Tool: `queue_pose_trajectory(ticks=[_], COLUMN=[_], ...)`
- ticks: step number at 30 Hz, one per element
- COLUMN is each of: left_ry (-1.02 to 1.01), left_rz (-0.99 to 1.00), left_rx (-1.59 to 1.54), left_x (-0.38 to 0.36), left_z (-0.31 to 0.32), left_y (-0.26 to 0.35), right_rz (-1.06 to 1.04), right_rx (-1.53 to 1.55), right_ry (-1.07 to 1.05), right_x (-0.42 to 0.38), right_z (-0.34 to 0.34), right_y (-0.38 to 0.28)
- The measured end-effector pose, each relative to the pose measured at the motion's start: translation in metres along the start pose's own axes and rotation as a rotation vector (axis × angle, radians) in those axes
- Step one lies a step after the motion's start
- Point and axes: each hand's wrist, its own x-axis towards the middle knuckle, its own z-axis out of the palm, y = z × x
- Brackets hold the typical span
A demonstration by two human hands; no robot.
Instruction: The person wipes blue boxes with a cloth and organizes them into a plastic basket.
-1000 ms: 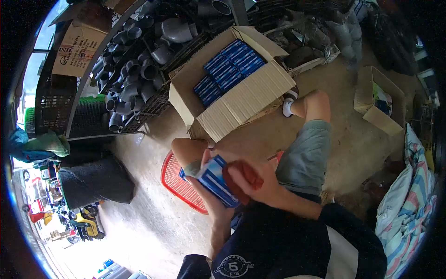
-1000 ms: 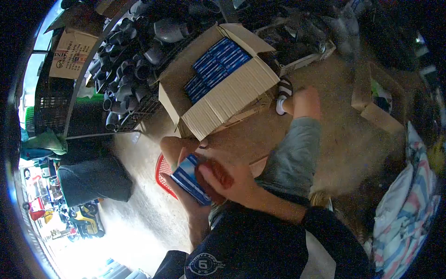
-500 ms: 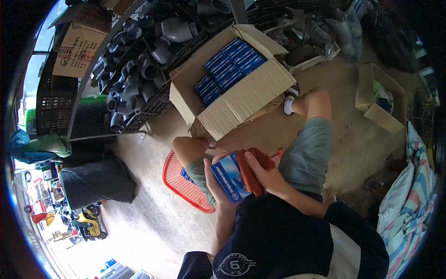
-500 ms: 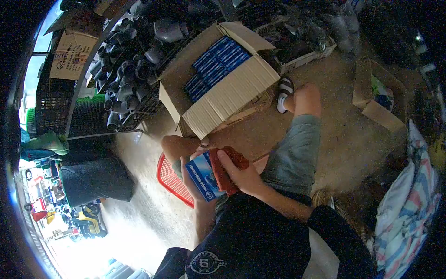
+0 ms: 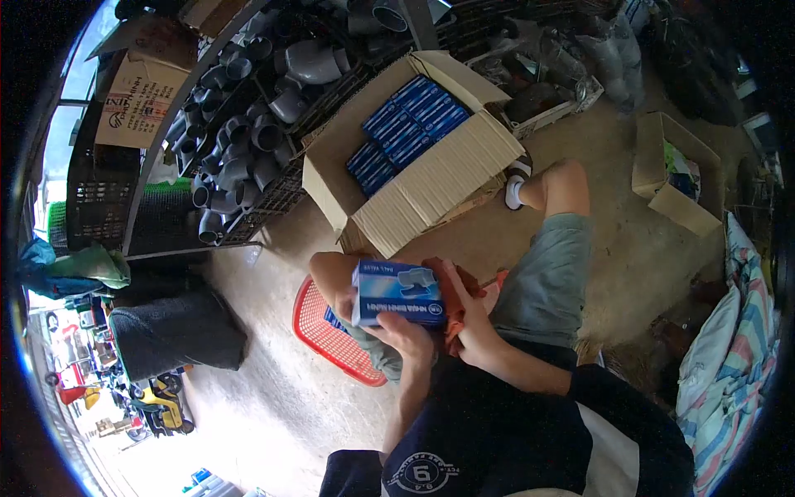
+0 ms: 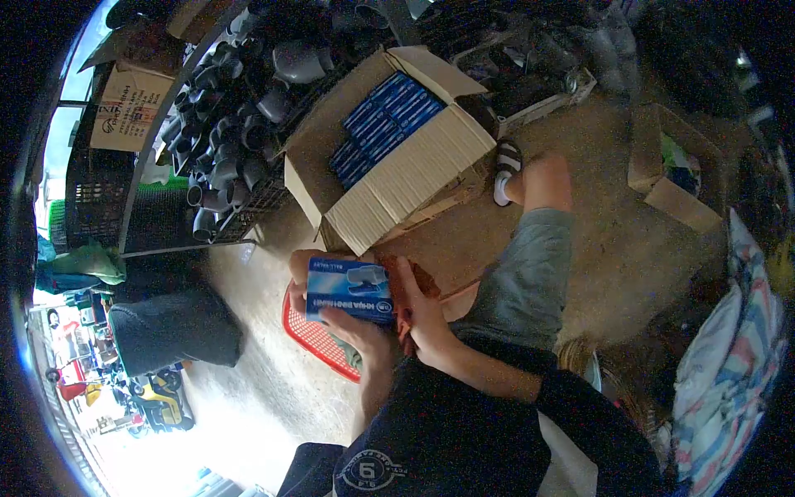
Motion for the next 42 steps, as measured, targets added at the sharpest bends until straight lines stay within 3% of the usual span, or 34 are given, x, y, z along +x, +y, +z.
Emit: queue_pose_trajectory(ticks=[3,6,9,12,13,15,16,18,19,20,23,24,26,28,30,31,34,36,38,39,42], left_ry=[0.007,0.079,0.006,-0.107,-0.119,0.059,0.149,0.195,0.144,0.096,0.148,0.158,0.152,0.113,0.063,0.075,0.108,-0.131,-0.274,-0.293,-0.475], left_rz=[0.080,0.058,0.148,0.141,0.137,0.129,0.123,-0.174,-0.227,-0.277,0.016,0.057,-0.058,-0.237,-0.431,-0.497,-0.430,-0.478,-0.426,-0.468,-0.102], left_rx=[-0.051,-0.089,-0.148,-0.195,-0.209,-0.203,-0.199,0.047,-0.027,-0.105,0.004,0.025,0.011,-0.005,-0.035,-0.147,-0.340,-0.447,-0.457,-0.545,0.163], left_x=[0.003,0.003,-0.008,-0.018,-0.023,-0.017,-0.015,0.004,0.008,0.009,-0.012,-0.015,-0.010,-0.005,0.000,-0.006,-0.020,-0.024,-0.024,-0.015,0.004], left_z=[0.018,0.024,0.019,0.013,0.015,0.029,0.035,0.025,0.017,0.013,0.029,0.030,0.023,0.015,0.013,0.015,0.024,0.009,0.013,0.012,-0.001], left_y=[0.019,0.025,0.021,0.012,0.013,0.017,0.023,0.031,0.022,0.018,0.021,0.022,0.024,0.030,0.036,0.034,0.039,0.044,0.059,0.062,0.044], right_rz=[0.084,0.081,0.084,0.108,0.062,-0.388,-0.413,-0.234,-0.211,-0.322,-0.659,-0.627,-0.563,-0.315,-0.374,-0.498,-0.733,-0.986,-0.801,-0.790,-0.789], right_rx=[0.109,-0.031,0.028,0.079,0.047,-0.279,-0.355,-0.453,-0.474,-0.471,-0.487,-0.415,-0.278,-0.476,-0.453,-0.433,-0.403,-0.580,-0.304,-0.405,-0.788], right_ry=[0.039,-0.065,-0.276,-0.304,-0.315,-0.183,-0.132,-0.100,-0.093,-0.083,-0.026,-0.020,-0.008,0.007,-0.017,0.005,0.016,0.148,0.124,0.054,-0.169], right_x=[-0.032,-0.016,-0.013,0.011,0.006,0.021,0.009,-0.024,-0.031,-0.022,0.005,0.003,-0.013,-0.034,-0.019,-0.009,0.016,0.023,0.021,0.012,-0.031], right_z=[0.039,0.018,0.014,0.000,0.009,0.000,0.007,0.018,0.021,0.019,0.012,0.016,0.029,0.025,0.021,0.019,0.011,0.004,0.000,-0.005,-0.013], right_y=[-0.036,-0.027,-0.044,-0.046,-0.052,-0.013,-0.014,-0.024,-0.027,-0.023,-0.024,-0.020,-0.011,-0.019,-0.011,-0.008,-0.025,-0.036,-0.053,-0.066,-0.106])
